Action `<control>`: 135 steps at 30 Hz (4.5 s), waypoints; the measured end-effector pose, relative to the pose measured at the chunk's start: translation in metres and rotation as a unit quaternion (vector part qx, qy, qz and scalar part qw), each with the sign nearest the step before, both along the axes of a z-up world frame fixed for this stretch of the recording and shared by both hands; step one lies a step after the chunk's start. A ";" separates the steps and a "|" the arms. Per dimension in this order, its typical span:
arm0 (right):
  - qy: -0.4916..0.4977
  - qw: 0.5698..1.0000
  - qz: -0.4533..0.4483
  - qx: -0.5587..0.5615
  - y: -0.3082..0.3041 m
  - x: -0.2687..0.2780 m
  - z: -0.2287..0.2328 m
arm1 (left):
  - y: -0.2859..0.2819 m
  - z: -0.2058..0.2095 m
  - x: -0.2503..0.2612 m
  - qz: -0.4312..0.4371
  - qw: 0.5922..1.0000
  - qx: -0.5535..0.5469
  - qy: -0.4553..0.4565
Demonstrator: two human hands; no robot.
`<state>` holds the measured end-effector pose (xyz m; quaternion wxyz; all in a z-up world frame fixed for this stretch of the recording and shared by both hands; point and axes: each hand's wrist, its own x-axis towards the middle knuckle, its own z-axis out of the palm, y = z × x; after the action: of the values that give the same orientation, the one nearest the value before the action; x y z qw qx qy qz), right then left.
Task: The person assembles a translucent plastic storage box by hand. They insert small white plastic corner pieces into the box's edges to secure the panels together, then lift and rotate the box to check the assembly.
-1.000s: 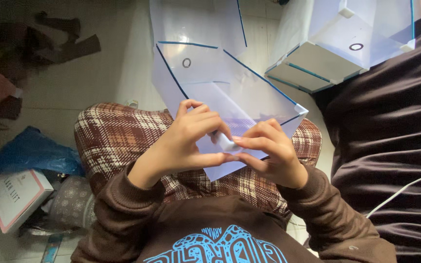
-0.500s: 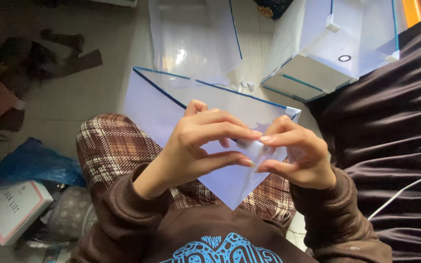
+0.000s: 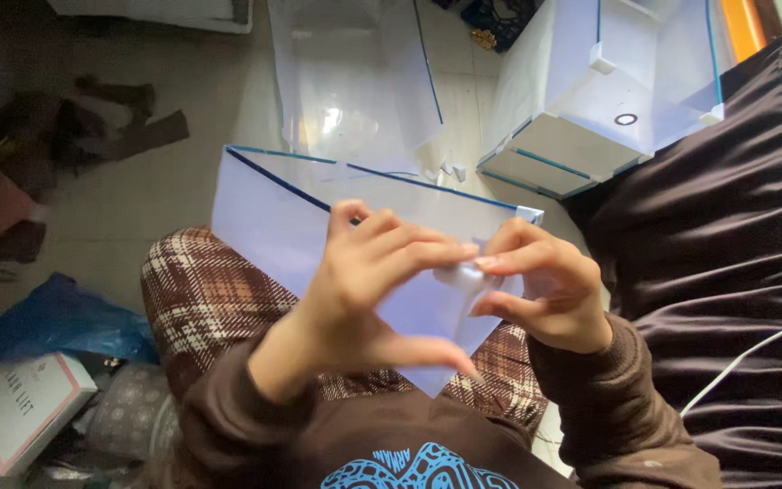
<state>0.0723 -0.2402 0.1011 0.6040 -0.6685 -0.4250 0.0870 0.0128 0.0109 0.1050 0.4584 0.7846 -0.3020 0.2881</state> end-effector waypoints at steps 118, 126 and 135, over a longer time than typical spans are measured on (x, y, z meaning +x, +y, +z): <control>-0.045 0.977 0.146 -0.149 0.073 0.024 0.012 | 0.016 -0.053 -0.046 0.200 0.977 0.035 0.065; -0.039 0.974 0.171 -0.147 0.081 0.025 0.013 | 0.017 -0.065 -0.044 0.193 0.980 0.023 0.048; 0.002 0.983 0.139 -0.122 0.081 0.025 -0.003 | 0.016 -0.065 -0.041 0.192 0.980 0.025 0.045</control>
<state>0.0973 -0.1592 0.0981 0.5011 -0.6710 -0.4989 0.2230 -0.0284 0.0266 0.0404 0.3878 0.8516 -0.1316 0.3273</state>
